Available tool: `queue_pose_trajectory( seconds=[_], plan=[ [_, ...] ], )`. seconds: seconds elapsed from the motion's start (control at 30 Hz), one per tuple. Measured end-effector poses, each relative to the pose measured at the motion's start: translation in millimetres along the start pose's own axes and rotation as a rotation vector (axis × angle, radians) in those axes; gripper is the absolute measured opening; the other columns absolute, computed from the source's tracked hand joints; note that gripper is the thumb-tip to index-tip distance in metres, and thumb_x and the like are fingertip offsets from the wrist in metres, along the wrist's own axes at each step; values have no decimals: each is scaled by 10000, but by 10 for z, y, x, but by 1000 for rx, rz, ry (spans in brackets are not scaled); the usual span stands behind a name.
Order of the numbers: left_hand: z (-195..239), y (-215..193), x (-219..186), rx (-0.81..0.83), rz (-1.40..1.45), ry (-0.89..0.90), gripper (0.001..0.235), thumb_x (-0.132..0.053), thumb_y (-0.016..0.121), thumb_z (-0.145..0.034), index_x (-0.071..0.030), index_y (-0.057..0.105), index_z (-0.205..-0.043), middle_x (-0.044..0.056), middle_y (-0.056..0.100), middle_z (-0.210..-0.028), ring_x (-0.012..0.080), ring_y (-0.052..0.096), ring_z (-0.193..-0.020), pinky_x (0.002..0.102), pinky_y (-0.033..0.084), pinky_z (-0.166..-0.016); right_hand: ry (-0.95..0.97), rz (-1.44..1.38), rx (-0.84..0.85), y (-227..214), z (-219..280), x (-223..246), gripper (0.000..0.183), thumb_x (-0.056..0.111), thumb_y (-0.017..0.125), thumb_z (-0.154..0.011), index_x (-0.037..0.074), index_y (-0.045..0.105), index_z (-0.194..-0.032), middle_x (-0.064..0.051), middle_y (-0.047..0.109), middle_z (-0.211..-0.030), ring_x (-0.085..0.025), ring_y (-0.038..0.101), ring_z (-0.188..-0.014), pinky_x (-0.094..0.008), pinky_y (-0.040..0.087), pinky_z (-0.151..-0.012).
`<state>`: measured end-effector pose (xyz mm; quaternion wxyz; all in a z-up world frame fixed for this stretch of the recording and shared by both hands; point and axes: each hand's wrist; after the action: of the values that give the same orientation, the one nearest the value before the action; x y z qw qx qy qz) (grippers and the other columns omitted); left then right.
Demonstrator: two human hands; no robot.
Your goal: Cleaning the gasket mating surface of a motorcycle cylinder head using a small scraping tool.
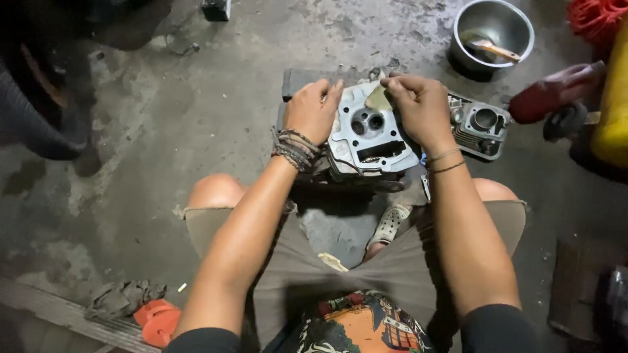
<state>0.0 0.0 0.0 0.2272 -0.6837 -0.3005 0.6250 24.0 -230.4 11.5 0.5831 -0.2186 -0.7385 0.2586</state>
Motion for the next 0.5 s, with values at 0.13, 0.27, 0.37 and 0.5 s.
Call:
queue_pose_trajectory(
  seconds=[0.13, 0.27, 0.37, 0.5],
  plan=[
    [34, -18, -43, -24, 53, 3, 548, -612, 424, -1006, -123, 521, -779, 174, 572, -772, 479, 646, -909, 546, 521, -770, -1, -185, -1, -199, 117, 73, 240, 174, 558, -1072, 149, 772, -1176, -155, 735, -1169, -300, 671, -1145, -468, 523, -952],
    [26, 9, -82, -85, -5, 4, 522, -544, 471, -1000, -85, 529, -760, 135, 598, -729, 379, 601, -750, 493, 489, -678, -45, -184, 15, -244, 166, 221, 208, 121, 634, -1012, 91, 751, -1180, -101, 733, -1128, -210, 663, -997, -364, 541, -853],
    [29, 35, -78, -145, -63, 18, 487, -475, 507, -997, -53, 544, -757, 93, 632, -708, 296, 569, -605, 441, 461, -590, -220, 29, 9, -232, 200, 294, 327, 144, 787, -873, 43, 728, -1179, -114, 679, -1207, -243, 609, -1053, -356, 496, -904],
    [25, 33, -85, -161, -41, 37, 463, -441, 550, -983, -38, 563, -756, 107, 645, -701, 299, 568, -596, 438, 467, -579, -386, 275, 19, -212, 270, 334, 387, 210, 876, -781, 54, 753, -1113, -162, 631, -1329, -342, 588, -1171, -435, 481, -973]
  ],
)
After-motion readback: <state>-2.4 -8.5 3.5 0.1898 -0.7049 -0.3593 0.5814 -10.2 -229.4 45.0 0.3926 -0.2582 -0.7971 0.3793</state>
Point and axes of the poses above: each hand's wrist, its own z-axis away from the middle knuckle, its own y-axis out of the palm, x = y × z
